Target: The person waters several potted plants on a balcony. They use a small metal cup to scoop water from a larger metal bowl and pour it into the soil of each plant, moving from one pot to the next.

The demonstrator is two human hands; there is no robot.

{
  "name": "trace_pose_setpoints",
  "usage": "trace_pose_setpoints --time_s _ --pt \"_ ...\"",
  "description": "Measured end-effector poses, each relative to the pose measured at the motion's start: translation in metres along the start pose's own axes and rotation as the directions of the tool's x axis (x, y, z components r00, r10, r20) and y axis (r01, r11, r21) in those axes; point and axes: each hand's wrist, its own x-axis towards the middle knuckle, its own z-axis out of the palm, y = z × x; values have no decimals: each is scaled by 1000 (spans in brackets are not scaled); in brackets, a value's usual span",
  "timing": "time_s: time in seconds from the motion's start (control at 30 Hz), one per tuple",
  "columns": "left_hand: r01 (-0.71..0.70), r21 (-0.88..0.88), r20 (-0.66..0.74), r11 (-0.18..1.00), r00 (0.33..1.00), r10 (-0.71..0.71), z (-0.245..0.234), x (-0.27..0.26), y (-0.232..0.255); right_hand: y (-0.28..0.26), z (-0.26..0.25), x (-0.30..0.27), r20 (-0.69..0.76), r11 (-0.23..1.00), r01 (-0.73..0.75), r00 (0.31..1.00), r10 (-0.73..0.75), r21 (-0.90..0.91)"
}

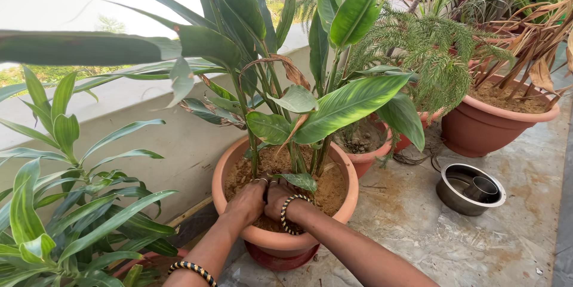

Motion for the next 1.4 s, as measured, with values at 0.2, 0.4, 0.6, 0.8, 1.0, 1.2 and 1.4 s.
trace_pose_setpoints --time_s 0.2,0.4,0.6,0.8,1.0,1.2,1.4 --pt "5 31 -13 1000 1000 -5 -2 0 0 14 8 33 65 995 29 998 -23 -99" --pt "17 98 35 995 999 -20 -2 -1 3 21 24 39 13 993 54 999 -53 -108" --pt "51 100 50 994 997 -56 0 -2 2 15 12 -11 -48 987 40 998 -48 -153" --pt "25 94 -11 995 1000 -24 -1 -6 -1 12 -18 -64 31 990 97 995 -94 -104" --pt "30 54 -105 998 994 -24 -2 -11 -5 24 10 2 -254 923 383 889 -380 -38" --pt "2 68 -112 998 994 6 4 -12 -9 12 0 -51 40 960 271 962 -269 -67" --pt "-44 68 -10 997 999 45 2 -21 0 45 -34 -101 67 887 462 885 -461 -10"
